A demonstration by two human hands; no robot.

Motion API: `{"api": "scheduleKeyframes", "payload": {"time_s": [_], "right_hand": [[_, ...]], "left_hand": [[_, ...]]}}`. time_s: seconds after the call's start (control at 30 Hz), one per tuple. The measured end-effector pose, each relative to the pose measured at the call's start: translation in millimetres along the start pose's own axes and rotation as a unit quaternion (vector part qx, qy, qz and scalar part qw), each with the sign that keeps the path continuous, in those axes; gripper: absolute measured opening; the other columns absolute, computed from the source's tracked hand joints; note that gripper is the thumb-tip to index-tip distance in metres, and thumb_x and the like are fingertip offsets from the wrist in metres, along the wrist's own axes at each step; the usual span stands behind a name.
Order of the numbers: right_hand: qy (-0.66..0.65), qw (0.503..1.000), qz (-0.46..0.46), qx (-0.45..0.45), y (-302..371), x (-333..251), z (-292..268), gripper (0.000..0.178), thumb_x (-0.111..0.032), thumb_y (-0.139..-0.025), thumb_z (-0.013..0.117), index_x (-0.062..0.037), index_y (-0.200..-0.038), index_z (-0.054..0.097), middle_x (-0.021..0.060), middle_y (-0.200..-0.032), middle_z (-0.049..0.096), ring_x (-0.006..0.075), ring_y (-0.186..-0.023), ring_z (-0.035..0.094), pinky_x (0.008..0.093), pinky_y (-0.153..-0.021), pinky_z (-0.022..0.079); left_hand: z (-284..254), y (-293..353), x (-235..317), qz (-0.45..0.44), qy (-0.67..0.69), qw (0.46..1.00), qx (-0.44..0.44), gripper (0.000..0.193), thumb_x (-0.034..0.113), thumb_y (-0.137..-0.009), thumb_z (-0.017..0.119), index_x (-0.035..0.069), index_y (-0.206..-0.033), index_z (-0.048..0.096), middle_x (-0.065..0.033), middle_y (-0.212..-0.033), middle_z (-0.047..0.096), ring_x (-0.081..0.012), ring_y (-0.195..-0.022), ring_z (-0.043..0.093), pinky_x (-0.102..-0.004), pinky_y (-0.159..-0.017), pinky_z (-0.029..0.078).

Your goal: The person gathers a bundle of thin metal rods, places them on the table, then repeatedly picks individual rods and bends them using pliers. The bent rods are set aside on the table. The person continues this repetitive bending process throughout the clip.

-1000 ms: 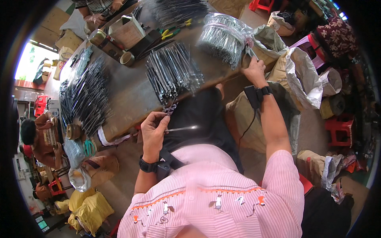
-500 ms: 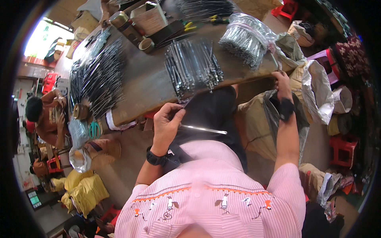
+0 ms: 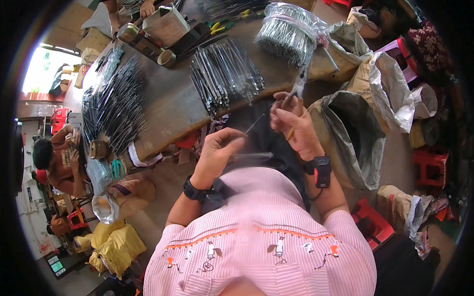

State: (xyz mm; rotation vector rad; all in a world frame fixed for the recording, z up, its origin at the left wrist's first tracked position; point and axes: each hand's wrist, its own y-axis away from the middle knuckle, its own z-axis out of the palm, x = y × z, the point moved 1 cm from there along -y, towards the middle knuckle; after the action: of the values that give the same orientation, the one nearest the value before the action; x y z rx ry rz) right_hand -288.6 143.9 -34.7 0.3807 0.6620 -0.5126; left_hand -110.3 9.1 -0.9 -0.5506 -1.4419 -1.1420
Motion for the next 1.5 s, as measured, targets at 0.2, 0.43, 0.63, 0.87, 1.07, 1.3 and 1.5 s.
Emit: {"api": "scheduleKeyframes", "payload": {"time_s": [0.2, 0.43, 0.63, 0.87, 1.07, 1.3, 1.5], "right_hand": [[-0.022, 0.997, -0.066, -0.040, -7.7, 13.1, 25.8, 0.034, -0.008, -0.091, 0.064, -0.0020, -0.120, 0.050, 0.0100, -0.099, 0.062, 0.0194, -0.084, 0.063, 0.0284, -0.067, 0.052], [0.034, 0.995, -0.096, -0.009, -14.4, 14.7, 16.4, 0.030, -0.006, -0.091, 0.062, -0.0029, -0.120, 0.052, 0.0075, -0.099, 0.062, 0.0181, -0.087, 0.064, 0.0286, -0.069, 0.054], [0.040, 0.997, -0.018, 0.056, -14.3, 19.0, 8.9, 0.030, -0.005, -0.090, 0.062, -0.0023, -0.119, 0.052, 0.0071, -0.092, 0.062, 0.0178, -0.080, 0.065, 0.0278, -0.063, 0.052], [0.033, 0.996, 0.032, 0.072, -14.9, 25.9, 9.9, 0.033, -0.007, -0.089, 0.062, -0.0015, -0.120, 0.052, 0.0072, -0.089, 0.062, 0.0187, -0.076, 0.065, 0.0281, -0.058, 0.051], [0.005, 0.991, 0.074, 0.114, -13.5, 29.3, 10.2, 0.030, -0.008, -0.089, 0.061, -0.0015, -0.117, 0.054, 0.0104, -0.087, 0.064, 0.0229, -0.071, 0.066, 0.0327, -0.058, 0.051], [0.003, 0.991, 0.087, 0.102, -11.5, 32.5, 6.1, 0.031, -0.012, -0.090, 0.060, -0.0024, -0.120, 0.056, 0.0093, -0.088, 0.065, 0.0209, -0.072, 0.065, 0.0302, -0.057, 0.051], [0.008, 0.990, 0.096, 0.103, -9.6, 32.1, 6.8, 0.031, -0.014, -0.091, 0.060, -0.0035, -0.120, 0.056, 0.0094, -0.087, 0.065, 0.0214, -0.072, 0.065, 0.0308, -0.057, 0.050]], "left_hand": [[-2.7, 2.1, -5.2, -0.127, 0.186, 0.973, -0.058, 0.017, 0.014, -0.090, 0.069, 0.004, -0.103, 0.065, 0.0046, -0.080, 0.061, -0.0018, -0.054, 0.048, -0.0162, -0.047, 0.034], [3.4, -0.2, -15.9, -0.198, 0.291, 0.934, -0.064, 0.026, 0.011, -0.090, 0.066, 0.004, -0.114, 0.058, -0.0008, -0.079, 0.055, -0.0075, -0.058, 0.052, -0.0186, -0.044, 0.032], [9.2, 2.0, -17.3, -0.241, 0.378, 0.893, -0.051, 0.035, 0.006, -0.092, 0.060, 0.007, -0.127, 0.055, -0.0027, -0.088, 0.057, -0.0081, -0.064, 0.051, -0.0192, -0.048, 0.035], [8.3, 1.1, -15.4, -0.266, 0.424, 0.864, -0.055, 0.037, 0.005, -0.094, 0.055, 0.008, -0.130, 0.051, -0.0053, -0.089, 0.055, -0.0080, -0.063, 0.048, -0.0186, -0.044, 0.030], [6.2, -0.2, -18.9, -0.286, 0.471, 0.833, -0.062, 0.037, 0.004, -0.094, 0.054, 0.008, -0.130, 0.050, -0.0067, -0.089, 0.056, -0.0076, -0.062, 0.047, -0.0178, -0.044, 0.029], [9.0, -0.7, -19.8, -0.292, 0.464, 0.835, -0.045, 0.037, 0.004, -0.094, 0.054, 0.010, -0.130, 0.050, -0.0060, -0.089, 0.055, -0.0076, -0.062, 0.047, -0.0172, -0.044, 0.029], [8.4, -2.0, -27.0, -0.289, 0.464, 0.836, -0.051, 0.038, 0.004, -0.094, 0.056, 0.010, -0.131, 0.051, -0.0045, -0.091, 0.056, -0.0073, -0.065, 0.048, -0.0171, -0.047, 0.033]]}}
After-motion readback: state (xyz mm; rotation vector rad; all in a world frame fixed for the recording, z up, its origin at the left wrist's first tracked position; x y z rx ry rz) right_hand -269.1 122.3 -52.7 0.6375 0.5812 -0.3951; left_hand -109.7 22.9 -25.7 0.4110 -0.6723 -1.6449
